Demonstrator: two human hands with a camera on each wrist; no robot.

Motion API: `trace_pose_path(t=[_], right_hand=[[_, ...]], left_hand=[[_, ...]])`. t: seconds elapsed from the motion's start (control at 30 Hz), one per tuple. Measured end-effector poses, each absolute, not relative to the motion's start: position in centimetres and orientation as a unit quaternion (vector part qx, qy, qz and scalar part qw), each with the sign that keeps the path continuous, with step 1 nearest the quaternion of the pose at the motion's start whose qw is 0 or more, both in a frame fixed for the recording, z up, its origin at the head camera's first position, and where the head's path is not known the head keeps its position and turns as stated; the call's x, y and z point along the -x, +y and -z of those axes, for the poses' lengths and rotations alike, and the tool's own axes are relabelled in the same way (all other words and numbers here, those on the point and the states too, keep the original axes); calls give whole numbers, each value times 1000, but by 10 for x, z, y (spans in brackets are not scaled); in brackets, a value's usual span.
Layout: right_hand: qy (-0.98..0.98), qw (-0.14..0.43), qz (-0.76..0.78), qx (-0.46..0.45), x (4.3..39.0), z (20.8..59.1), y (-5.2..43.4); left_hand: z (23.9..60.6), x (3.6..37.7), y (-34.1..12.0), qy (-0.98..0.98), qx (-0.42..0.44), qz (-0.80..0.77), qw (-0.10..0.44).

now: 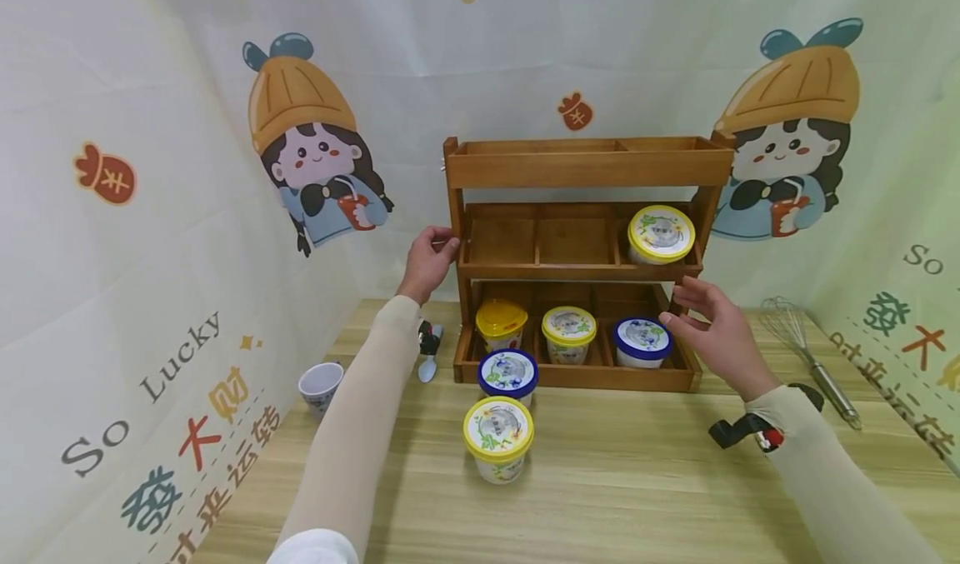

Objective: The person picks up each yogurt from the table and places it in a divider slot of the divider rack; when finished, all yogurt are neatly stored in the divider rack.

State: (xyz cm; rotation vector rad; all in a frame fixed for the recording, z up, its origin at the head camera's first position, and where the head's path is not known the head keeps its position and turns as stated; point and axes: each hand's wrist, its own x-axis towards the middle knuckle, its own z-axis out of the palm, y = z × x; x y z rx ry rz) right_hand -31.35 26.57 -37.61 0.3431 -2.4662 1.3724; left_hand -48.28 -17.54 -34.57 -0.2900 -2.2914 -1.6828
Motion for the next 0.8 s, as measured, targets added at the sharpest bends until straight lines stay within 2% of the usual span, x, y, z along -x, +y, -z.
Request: trace_pose_path(t=[0.37,0.8], right_hand=[[-840,108,-491,-202,300,412,229],[-837,44,-498,-223,290,437,186]], left_hand=[[350,485,-178,-796,106,578,146],[348,488,-174,-778,106,599,157]])
